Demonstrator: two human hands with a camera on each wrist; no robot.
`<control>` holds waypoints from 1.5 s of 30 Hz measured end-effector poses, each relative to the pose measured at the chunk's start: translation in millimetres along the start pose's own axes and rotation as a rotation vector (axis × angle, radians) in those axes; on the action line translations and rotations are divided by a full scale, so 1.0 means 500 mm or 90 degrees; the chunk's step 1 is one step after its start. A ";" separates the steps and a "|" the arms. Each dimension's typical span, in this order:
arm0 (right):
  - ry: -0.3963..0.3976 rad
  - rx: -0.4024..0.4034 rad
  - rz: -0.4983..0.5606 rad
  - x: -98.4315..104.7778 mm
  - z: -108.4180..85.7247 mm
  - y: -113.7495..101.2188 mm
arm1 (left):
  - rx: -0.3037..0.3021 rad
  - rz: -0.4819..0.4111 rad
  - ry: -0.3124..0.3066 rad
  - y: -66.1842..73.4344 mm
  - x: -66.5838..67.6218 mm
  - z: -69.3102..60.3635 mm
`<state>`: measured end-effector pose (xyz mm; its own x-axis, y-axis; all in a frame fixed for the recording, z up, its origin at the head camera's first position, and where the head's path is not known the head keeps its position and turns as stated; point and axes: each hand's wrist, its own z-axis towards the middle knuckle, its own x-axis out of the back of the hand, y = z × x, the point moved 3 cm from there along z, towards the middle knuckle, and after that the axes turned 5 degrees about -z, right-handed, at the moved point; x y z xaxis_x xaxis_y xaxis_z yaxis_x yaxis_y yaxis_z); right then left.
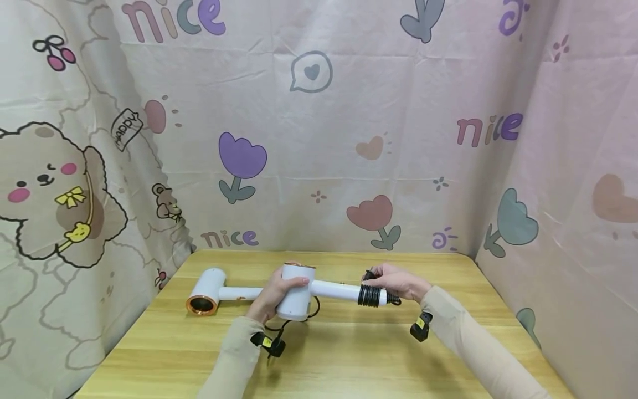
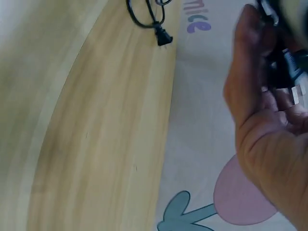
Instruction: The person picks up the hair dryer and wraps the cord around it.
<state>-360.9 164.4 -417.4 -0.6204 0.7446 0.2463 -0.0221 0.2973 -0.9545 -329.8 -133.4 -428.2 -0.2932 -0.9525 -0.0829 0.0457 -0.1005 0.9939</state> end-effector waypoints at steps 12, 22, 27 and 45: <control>0.131 0.008 -0.269 -0.013 0.002 -0.014 | 0.002 0.074 0.065 -0.013 -0.016 0.017; 0.139 0.092 -0.354 -0.029 -0.011 -0.027 | 0.021 0.066 0.139 -0.026 -0.031 0.032; 0.186 0.101 -0.402 -0.024 -0.013 -0.010 | 0.042 0.050 0.145 -0.044 -0.052 0.039; 0.247 0.060 -0.458 0.047 -0.031 0.067 | 0.101 0.068 0.132 -0.110 -0.135 0.063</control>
<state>-363.9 201.0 -441.2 -0.1142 0.5496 0.8276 -0.3880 0.7422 -0.5464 -342.8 -54.3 -474.8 -0.0919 -0.9954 0.0255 -0.0894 0.0337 0.9954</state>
